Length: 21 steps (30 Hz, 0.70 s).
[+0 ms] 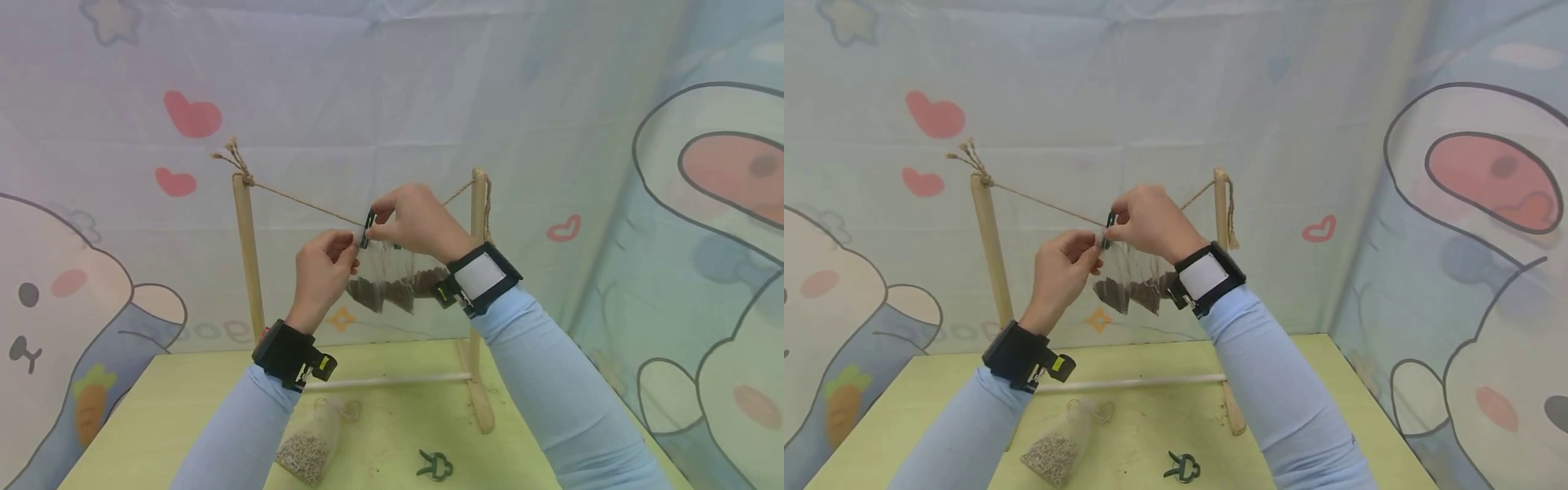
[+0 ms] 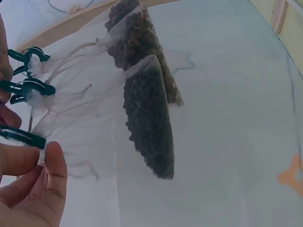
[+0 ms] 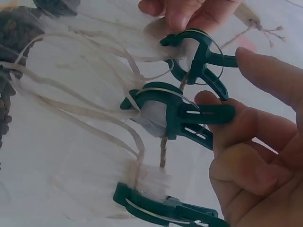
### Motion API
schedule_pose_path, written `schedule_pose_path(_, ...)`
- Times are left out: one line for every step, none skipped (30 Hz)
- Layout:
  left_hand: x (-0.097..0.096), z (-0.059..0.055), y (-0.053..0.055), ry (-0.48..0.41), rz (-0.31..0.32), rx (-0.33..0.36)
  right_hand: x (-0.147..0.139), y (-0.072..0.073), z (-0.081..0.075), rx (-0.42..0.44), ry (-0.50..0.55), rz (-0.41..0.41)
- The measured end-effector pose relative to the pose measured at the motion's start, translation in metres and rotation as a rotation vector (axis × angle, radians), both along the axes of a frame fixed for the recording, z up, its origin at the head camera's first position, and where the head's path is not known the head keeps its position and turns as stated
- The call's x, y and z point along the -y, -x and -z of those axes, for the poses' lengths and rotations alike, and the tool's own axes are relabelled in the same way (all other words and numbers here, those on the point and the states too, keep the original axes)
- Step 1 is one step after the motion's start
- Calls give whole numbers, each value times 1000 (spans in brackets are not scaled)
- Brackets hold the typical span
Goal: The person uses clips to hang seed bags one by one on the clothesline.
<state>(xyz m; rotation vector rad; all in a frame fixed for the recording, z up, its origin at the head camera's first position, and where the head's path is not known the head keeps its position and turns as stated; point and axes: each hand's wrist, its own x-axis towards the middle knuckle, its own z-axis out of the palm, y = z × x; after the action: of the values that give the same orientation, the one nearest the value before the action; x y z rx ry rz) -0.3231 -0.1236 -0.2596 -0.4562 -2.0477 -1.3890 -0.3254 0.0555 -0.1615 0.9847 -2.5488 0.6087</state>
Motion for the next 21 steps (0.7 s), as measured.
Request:
schedule_pose_path(2, 1, -1, 23, -12, -2, -1, -1, 0, -19, -6, -5)
schedule_pose_path(4, 3, -3, 47, -23, -3, -3, -3, 1, -39, -4, -14)
schedule_pose_path(6, 5, -5, 72, -35, -12, -5, -6, 1, -68, 1, -25)
schedule_pose_path(8, 6, -8, 94, -43, -21, -8, -9, 3, -105, 11, -34)
schedule_pose_path(11, 8, -12, 120, -52, -30, -12, -13, 5, -141, 39, -49)
schedule_pose_path(13, 11, -16, 146, -59, -44, -17, -18, 7, -183, 69, -64)
schedule_pose_path(16, 13, -20, 172, -67, -60, -23, -22, 11, -227, 109, -82)
schedule_pose_path(18, 15, -25, 198, -73, -76, -29, -27, 16, -266, 150, -96)
schedule_pose_path(20, 18, -30, 226, -82, -99, -35, -31, 22, -309, 184, -106)
schedule_pose_path(22, 21, -35, 252, -92, -117, -42, -34, 29, -348, 220, -116)
schedule_pose_path(24, 25, -39, 280, -107, -142, -49, -36, 37, -387, 252, -122)
schedule_pose_path(25, 28, -42, 303, -123, -166, -56, -38, 46, -425, 275, -124)
schedule_pose_path(27, 32, -45, 326, -141, -190, -62, -38, 55, -457, 296, -123)
schedule_pose_path(28, 37, -49, 349, -159, -212, -68, -39, 64, -486, 307, -116)
schedule_pose_path(29, 42, -52, 370, -178, -230, -73, -38, 74, -510, 319, -110)
schedule_pose_path(31, 47, -54, 388, -195, -248, -78, -38, 83, -531, 329, -104)
schedule_pose_path(31, 52, -57, 407, -213, -268, -82, -38, 93, -546, 336, -95)
schedule_pose_path(32, 57, -60, 425, -229, -285, -86, -37, 102, -555, 344, -87)
schedule_pose_path(32, 62, -62, 444, -245, -303, -89, -37, 112, -557, 350, -75)
schedule_pose_path(33, 66, -64, 464, -262, -320, -92, -37, 121, -559, 354, -64)
schedule_pose_path(33, 71, -66, 481, -277, -339, -94, -36, 130, -561, 357, -51)
